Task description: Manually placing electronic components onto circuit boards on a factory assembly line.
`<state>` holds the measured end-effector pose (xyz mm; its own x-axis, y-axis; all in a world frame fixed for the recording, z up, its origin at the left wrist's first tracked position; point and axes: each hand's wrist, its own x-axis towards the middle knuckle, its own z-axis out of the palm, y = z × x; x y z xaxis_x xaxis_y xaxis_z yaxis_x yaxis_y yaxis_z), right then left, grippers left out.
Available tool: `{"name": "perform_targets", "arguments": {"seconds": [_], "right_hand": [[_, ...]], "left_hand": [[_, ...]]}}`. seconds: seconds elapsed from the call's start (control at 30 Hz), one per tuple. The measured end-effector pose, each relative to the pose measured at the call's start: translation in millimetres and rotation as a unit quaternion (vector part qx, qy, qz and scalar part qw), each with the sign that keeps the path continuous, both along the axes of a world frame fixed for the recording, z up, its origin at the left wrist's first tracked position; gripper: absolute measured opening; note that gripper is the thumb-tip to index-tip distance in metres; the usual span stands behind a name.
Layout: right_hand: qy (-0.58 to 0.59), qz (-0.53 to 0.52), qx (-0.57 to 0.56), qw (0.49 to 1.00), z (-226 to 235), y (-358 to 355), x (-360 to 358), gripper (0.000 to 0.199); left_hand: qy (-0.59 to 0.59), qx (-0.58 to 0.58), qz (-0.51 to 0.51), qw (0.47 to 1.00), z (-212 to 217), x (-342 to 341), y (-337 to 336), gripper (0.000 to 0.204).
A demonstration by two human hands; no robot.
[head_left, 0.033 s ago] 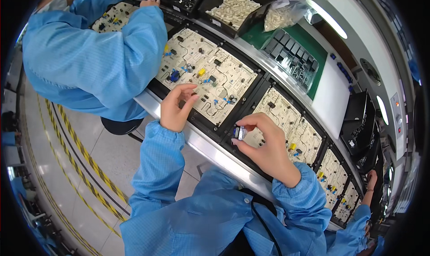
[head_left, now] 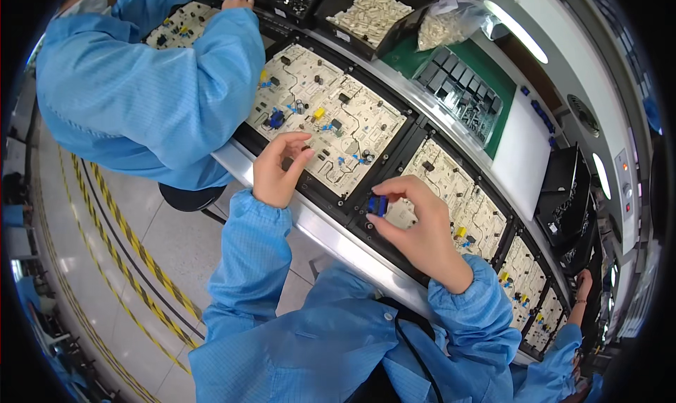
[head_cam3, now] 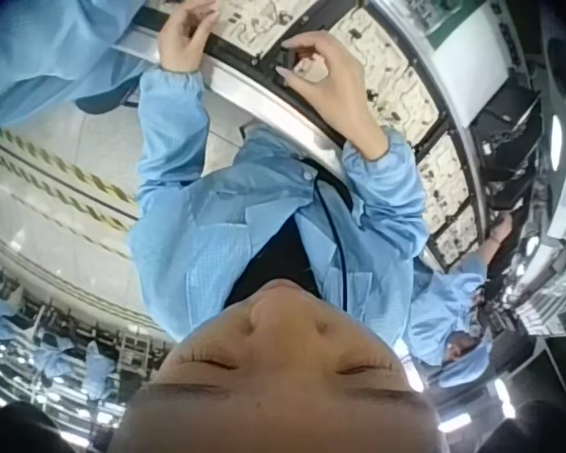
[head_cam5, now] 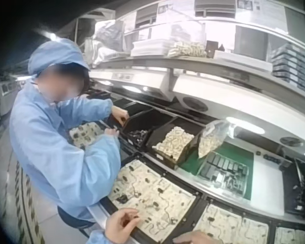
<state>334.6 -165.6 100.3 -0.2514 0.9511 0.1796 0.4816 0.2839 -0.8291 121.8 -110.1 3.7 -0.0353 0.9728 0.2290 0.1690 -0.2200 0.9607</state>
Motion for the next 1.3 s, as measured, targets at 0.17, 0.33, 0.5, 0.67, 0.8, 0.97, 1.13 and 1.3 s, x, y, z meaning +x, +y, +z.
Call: {"name": "perform_targets", "arguments": {"seconds": [0.17,0.33,0.5,0.67,0.8,0.97,1.13,1.3], "right_hand": [[-0.002,0.008,-0.052,0.999,-24,31,-4,0.030],[-0.133,0.055,-0.068,0.987,-32,60,-14,0.029],[-0.156,0.089,-0.125,0.976,-36,80,-20,0.031],[-0.195,0.089,-0.122,0.969,-36,80,-25,0.030],[-0.221,0.084,-0.117,0.965,-38,81,-28,0.028],[-0.254,0.073,-0.104,0.959,-38,80,-31,0.027],[-0.253,0.054,-0.080,0.963,-41,73,-33,0.027],[-0.288,0.033,0.057,0.955,-54,56,-43,0.026]], "left_hand": [[-0.056,-0.006,0.045,0.997,3,3,-4,0.016],[-0.079,-0.031,0.076,0.993,6,2,-5,0.010],[-0.075,0.035,0.086,0.993,-5,3,-2,0.010],[-0.107,0.069,0.088,0.988,-10,7,1,0.015],[-0.114,0.066,0.079,0.988,-6,8,-3,0.017],[-0.116,0.013,0.040,0.992,-3,1,-8,0.017],[-0.117,0.005,0.031,0.993,-1,4,-11,0.018],[-0.073,0.087,0.060,0.992,-7,8,-14,0.018]]}}
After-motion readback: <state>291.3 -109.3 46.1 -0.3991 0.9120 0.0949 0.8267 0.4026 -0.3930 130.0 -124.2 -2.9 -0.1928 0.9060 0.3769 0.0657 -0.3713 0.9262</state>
